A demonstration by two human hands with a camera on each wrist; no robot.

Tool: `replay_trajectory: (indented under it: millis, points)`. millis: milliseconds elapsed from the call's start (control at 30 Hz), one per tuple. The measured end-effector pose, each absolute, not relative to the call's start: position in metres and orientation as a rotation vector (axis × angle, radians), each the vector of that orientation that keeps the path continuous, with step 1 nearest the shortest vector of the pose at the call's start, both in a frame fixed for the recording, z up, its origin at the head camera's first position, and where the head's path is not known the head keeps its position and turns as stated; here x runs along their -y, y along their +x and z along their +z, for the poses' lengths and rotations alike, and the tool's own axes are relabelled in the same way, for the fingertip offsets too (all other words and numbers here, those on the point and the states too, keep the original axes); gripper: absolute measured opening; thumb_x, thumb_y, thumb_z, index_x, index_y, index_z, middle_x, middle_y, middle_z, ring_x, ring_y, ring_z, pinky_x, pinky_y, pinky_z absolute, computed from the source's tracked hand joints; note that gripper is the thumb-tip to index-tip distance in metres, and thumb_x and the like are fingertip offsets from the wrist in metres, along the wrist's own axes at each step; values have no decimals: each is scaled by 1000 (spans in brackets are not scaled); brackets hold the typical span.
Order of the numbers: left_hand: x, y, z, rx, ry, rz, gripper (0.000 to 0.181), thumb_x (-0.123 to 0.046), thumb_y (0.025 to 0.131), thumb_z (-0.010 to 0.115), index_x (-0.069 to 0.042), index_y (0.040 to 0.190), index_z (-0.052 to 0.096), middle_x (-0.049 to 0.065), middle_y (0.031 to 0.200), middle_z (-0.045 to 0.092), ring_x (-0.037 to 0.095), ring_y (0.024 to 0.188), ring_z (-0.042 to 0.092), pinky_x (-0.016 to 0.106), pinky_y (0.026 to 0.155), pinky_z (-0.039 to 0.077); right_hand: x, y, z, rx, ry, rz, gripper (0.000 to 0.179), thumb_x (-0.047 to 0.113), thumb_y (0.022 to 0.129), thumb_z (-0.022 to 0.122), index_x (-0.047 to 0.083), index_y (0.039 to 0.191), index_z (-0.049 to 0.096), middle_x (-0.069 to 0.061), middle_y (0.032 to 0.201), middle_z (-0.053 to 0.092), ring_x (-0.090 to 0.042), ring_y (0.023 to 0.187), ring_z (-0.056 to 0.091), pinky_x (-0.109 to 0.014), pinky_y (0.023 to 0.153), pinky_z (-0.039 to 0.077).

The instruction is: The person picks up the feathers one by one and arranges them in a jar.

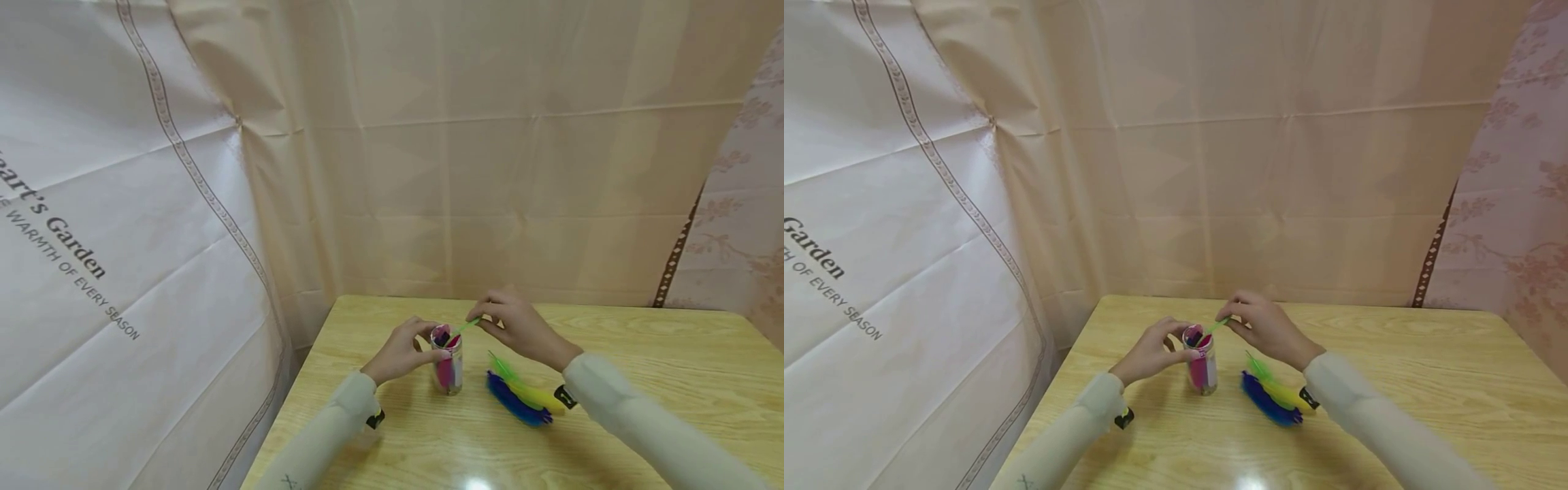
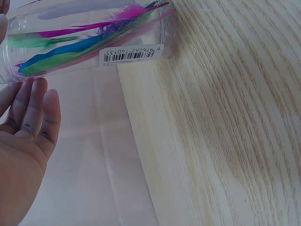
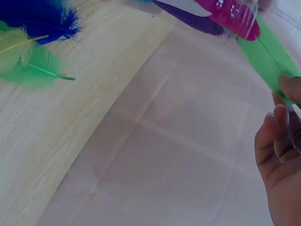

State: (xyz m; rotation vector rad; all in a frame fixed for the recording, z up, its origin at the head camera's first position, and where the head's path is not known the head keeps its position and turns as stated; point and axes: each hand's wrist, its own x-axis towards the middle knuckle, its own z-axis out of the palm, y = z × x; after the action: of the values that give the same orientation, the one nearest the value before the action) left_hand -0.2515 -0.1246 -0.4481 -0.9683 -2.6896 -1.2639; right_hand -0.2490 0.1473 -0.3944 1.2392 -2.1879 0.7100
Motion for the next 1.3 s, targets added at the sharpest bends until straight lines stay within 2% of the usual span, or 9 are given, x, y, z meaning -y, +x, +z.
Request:
replay_trajectory:
  millis: [233,433,667,1033,1300]
  points:
    - [125,-253,-449,2685,-980,-1257,54,-55,80,68,-30,127,59,-10,101,54,8,93,52,27,70,51,-133,-247,-404,2254,1301,685,20,7,85,72,21,101,72,9,96,58,-2,81,53,-26,65,51]
    - [123,-254,-447,2691,-969,-1255,53,-55,80,68,-33,127,58,-10,102,53,19,97,55,27,71,51,-125,-246,-408,2236,1339,662,22,6,86,70,17,104,73,7,97,57,-2,80,53,-21,66,50]
    - [124,-254,-446,2676,-1001,-1260,50,-54,81,68,-36,127,57,-10,102,54,19,98,55,27,69,52,-119,-246,-410,2307,1393,667,21,9,91,64,21,107,72,7,103,56,-2,83,55,-21,68,51]
    - [123,-252,-445,2668,-998,-1250,50,-53,81,68,-35,126,58,-10,102,54,20,96,56,26,68,52,-117,-244,-412,2364,1368,644,30,6,95,58,20,120,67,3,110,54,-3,80,53,-20,66,49]
    - [123,-251,-445,2686,-975,-1258,51,-53,81,69,-31,126,59,-8,102,54,24,98,56,26,69,51,-133,-246,-416,2348,1269,768,23,16,95,61,19,117,67,9,106,55,1,73,50,-19,60,47]
